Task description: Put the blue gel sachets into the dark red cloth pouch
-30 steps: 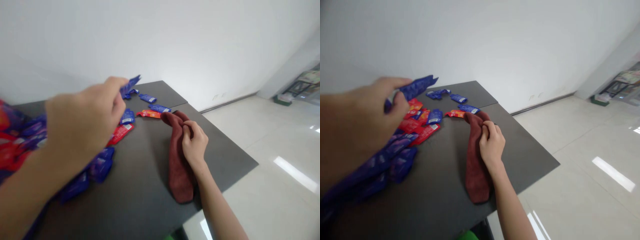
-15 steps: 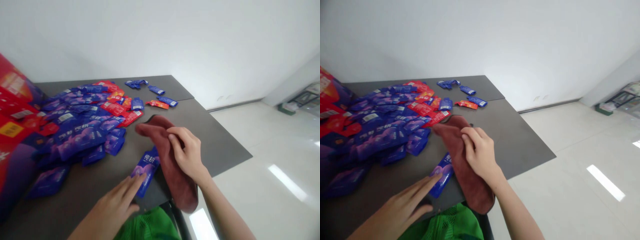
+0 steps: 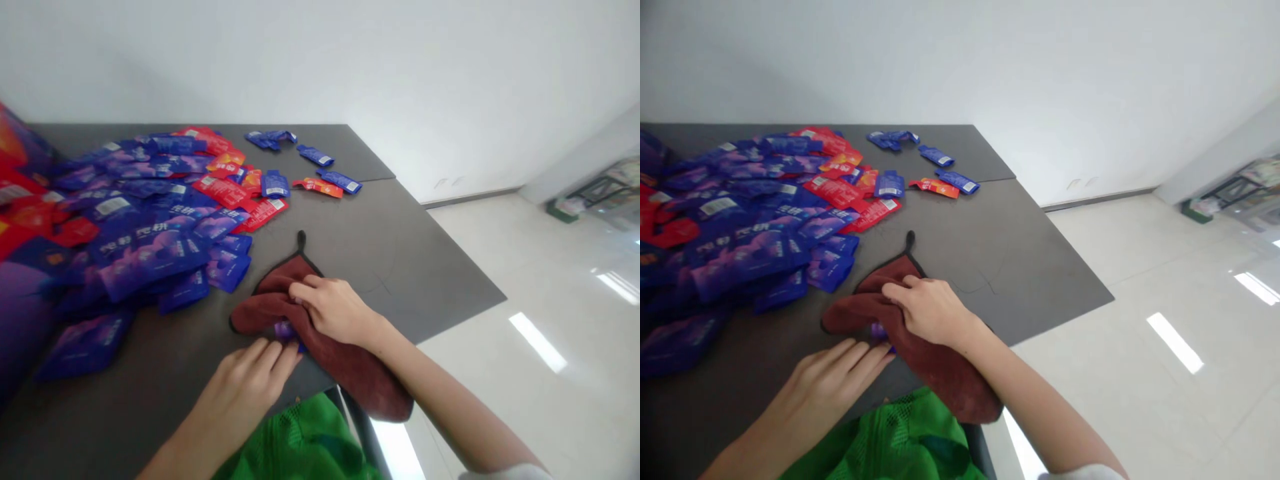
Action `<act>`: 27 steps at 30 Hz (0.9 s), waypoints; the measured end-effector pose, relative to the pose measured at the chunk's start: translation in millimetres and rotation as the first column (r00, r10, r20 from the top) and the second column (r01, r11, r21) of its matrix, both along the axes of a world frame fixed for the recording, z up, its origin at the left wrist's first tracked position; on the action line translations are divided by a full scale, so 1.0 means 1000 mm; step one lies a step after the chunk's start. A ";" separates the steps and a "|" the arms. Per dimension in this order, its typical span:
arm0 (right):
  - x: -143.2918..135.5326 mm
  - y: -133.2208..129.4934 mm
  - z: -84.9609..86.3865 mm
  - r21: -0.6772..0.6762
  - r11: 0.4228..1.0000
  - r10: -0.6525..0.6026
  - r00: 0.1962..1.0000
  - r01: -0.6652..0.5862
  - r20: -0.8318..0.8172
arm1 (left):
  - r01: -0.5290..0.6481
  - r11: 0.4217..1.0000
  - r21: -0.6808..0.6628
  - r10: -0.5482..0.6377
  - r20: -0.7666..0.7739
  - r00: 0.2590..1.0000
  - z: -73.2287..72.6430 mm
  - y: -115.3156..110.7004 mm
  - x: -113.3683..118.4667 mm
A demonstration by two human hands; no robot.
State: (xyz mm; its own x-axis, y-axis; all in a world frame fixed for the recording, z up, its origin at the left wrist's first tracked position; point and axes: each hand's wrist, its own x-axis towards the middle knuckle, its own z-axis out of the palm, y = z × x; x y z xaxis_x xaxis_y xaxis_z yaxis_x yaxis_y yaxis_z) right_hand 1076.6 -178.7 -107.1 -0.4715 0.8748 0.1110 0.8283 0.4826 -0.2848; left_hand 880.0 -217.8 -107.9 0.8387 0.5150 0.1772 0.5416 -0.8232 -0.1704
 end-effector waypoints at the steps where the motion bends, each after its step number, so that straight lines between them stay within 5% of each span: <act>1: 0.003 0.004 0.000 0.004 1.000 -0.025 1.000 0.025 0.017 | 0.006 1.000 0.013 -0.006 -0.036 0.999 0.001 -0.002 0.001; 6: 0.023 0.028 0.021 0.053 0.981 -0.189 0.982 0.188 0.014 | 0.035 0.999 0.014 -0.033 -0.128 0.991 0.005 -0.005 0.006; 11: 0.013 0.013 0.055 0.067 0.997 0.043 0.992 -0.035 -0.117 | 0.033 0.997 -0.064 -0.037 -0.059 0.998 0.008 0.001 0.009; 16: -0.008 -0.003 0.029 0.083 0.974 0.207 0.978 -0.209 0.024 | -0.061 0.998 -0.007 0.061 -0.020 0.998 0.004 0.001 0.010; 21: -0.012 0.007 0.004 0.147 0.943 0.275 0.949 -0.297 0.156 | 0.033 0.999 -0.025 -0.035 -0.083 0.996 -0.002 0.007 0.013; 23: -0.008 0.024 0.002 0.141 0.958 0.224 0.959 -0.250 0.175 | 0.051 0.999 0.004 -0.050 -0.075 0.996 -0.002 0.008 0.013; 27: 0.011 0.063 0.006 0.129 0.990 -0.076 0.985 0.056 0.155 | 0.076 0.996 0.035 -0.075 -0.045 0.996 0.001 0.000 0.013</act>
